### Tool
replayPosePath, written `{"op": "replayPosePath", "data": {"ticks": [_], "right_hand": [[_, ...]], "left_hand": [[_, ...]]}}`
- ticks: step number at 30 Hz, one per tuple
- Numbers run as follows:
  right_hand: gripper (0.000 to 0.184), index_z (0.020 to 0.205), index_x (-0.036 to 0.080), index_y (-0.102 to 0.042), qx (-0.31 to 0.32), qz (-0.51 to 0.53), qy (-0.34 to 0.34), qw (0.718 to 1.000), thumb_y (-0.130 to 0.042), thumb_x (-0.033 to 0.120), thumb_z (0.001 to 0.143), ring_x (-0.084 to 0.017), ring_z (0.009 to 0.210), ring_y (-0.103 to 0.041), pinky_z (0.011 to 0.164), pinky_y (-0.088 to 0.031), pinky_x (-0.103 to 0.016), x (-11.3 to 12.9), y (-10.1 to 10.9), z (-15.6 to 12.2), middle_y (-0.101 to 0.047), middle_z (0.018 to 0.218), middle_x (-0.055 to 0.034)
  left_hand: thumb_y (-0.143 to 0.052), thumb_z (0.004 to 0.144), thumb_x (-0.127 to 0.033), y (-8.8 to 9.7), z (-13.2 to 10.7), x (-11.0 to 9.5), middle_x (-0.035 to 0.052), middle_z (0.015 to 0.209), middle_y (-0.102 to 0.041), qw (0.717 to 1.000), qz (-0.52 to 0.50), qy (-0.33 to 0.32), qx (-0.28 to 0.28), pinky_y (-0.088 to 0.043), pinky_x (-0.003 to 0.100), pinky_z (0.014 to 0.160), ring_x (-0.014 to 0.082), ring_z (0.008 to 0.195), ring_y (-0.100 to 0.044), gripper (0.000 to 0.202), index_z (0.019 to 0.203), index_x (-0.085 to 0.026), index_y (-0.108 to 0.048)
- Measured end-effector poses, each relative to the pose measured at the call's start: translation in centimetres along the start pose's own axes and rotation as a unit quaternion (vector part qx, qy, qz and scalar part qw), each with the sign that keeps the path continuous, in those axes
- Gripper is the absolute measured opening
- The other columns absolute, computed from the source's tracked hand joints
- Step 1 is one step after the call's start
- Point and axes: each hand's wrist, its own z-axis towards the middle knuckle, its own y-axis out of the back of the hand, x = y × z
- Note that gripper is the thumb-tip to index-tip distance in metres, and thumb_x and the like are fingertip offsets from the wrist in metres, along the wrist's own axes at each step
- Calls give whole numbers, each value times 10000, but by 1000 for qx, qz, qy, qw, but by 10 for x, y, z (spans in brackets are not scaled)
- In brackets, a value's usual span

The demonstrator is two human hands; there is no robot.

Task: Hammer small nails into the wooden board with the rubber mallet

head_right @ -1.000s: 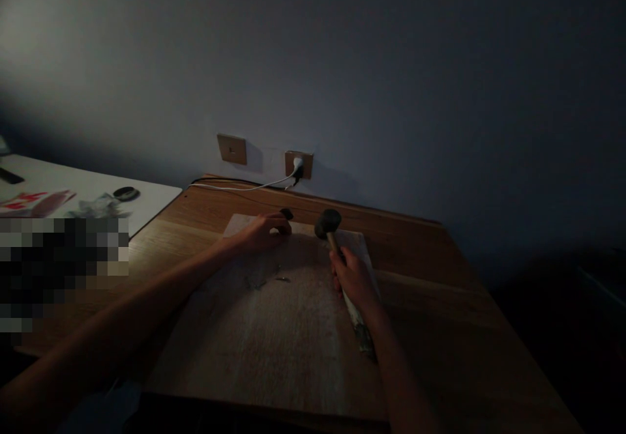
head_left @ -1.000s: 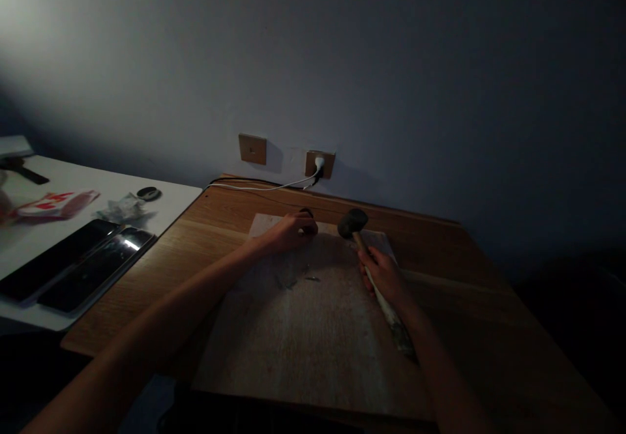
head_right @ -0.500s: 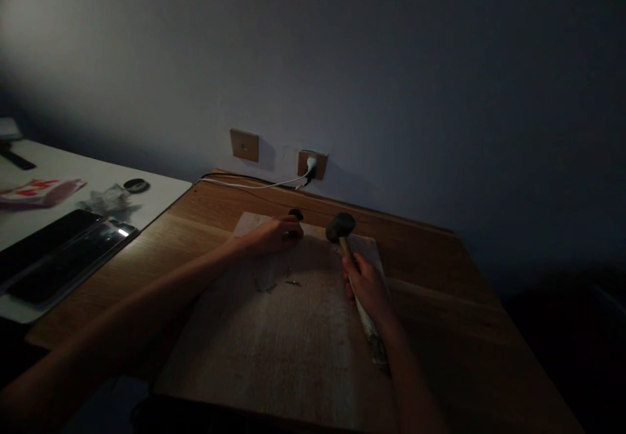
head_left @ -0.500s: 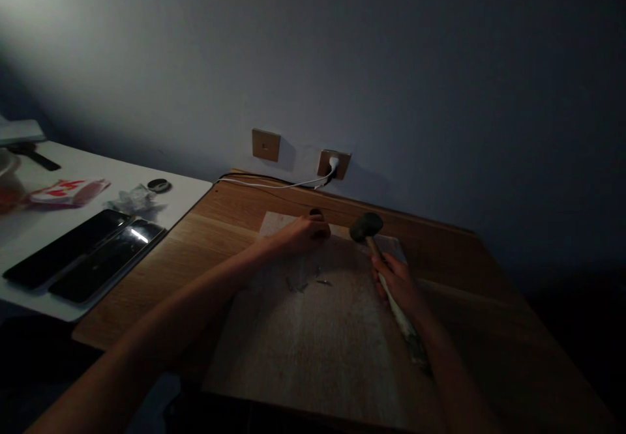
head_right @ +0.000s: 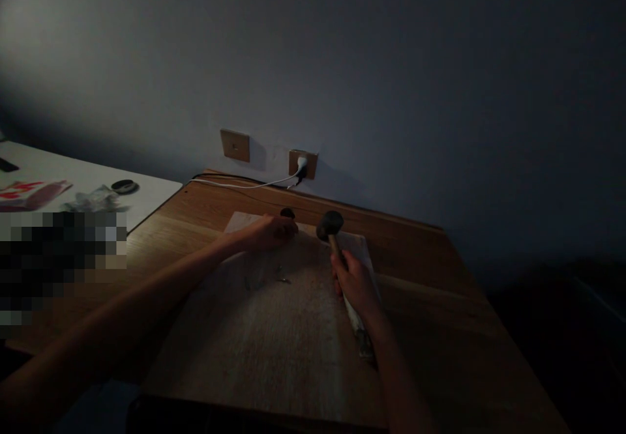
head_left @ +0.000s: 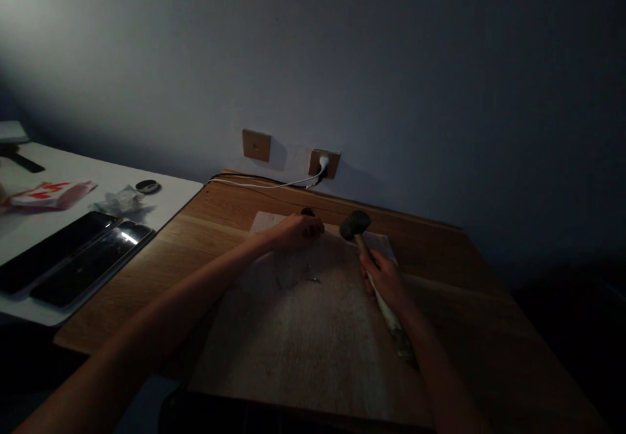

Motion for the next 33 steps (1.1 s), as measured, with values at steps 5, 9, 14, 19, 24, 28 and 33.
{"op": "replayPosePath", "data": {"ticks": [5, 9, 14, 19, 24, 28, 33], "right_hand": [[358, 873, 232, -542, 4, 12, -5, 1000, -635, 569, 797, -88, 357, -428, 319, -343, -219, 4, 1, -4, -503, 594, 76], [343, 911, 217, -561, 46, 40, -13, 998, -648, 519, 772, -86, 352, -400, 328, -333, -219, 12, 1, -11, -485, 556, 79], [510, 1143, 207, -576, 105, 134, -32, 985, -712, 488, 740, -89, 424, -448, 354, -346, -220, 31, -8, -13, -542, 715, 52], [354, 969, 218, -584, 152, 166, -12, 974, -694, 500, 786, -90, 441, -409, 384, -342, -229, 32, -5, -5, -530, 689, 34], [360, 891, 231, -584, 192, 149, -17, 970, -664, 568, 792, -104, 407, -359, 362, -304, -252, 21, 3, -10, -480, 596, 35], [409, 914, 212, -611, 201, 112, -28, 973, -682, 593, 783, -103, 399, -387, 373, -302, -241, 23, -4, -22, -477, 546, 40], [379, 990, 188, -644, 168, 118, -27, 978, -709, 505, 792, -85, 417, -423, 375, -319, -218, 30, -14, -28, -555, 627, 24]], "left_hand": [[-638, 760, -29, -2, 1, 4, 28, 921, -766, 1000, -1, 20, 12, -511, 211, 705, 133, 775, -708, 356, 1084, -164, -700], [-685, 757, -51, -3, 2, 7, 35, 939, -762, 999, 39, 20, -6, -512, 229, 730, 152, 804, -708, 344, 1079, -171, -699], [-700, 775, -69, -4, 1, 10, 11, 900, -767, 999, 24, 30, -3, -515, 241, 750, 155, 818, -721, 364, 1120, -183, -676], [-728, 774, -86, -3, -1, 8, 2, 905, -775, 998, -13, 59, -1, -523, 242, 755, 157, 836, -734, 483, 1232, -191, -617], [-727, 760, -65, -1, 0, 4, 20, 908, -775, 997, -30, 76, 3, -530, 259, 786, 170, 848, -740, 644, 1364, -165, -525], [-730, 773, -100, -1, 0, 2, 30, 929, -774, 997, -2, 69, -19, -526, 253, 751, 185, 849, -740, 639, 1375, -176, -532], [-750, 792, -165, 1, -1, -3, 65, 1024, -772, 995, 36, 87, -25, -521, 256, 747, 209, 889, -741, 601, 1363, -180, -561]]}}
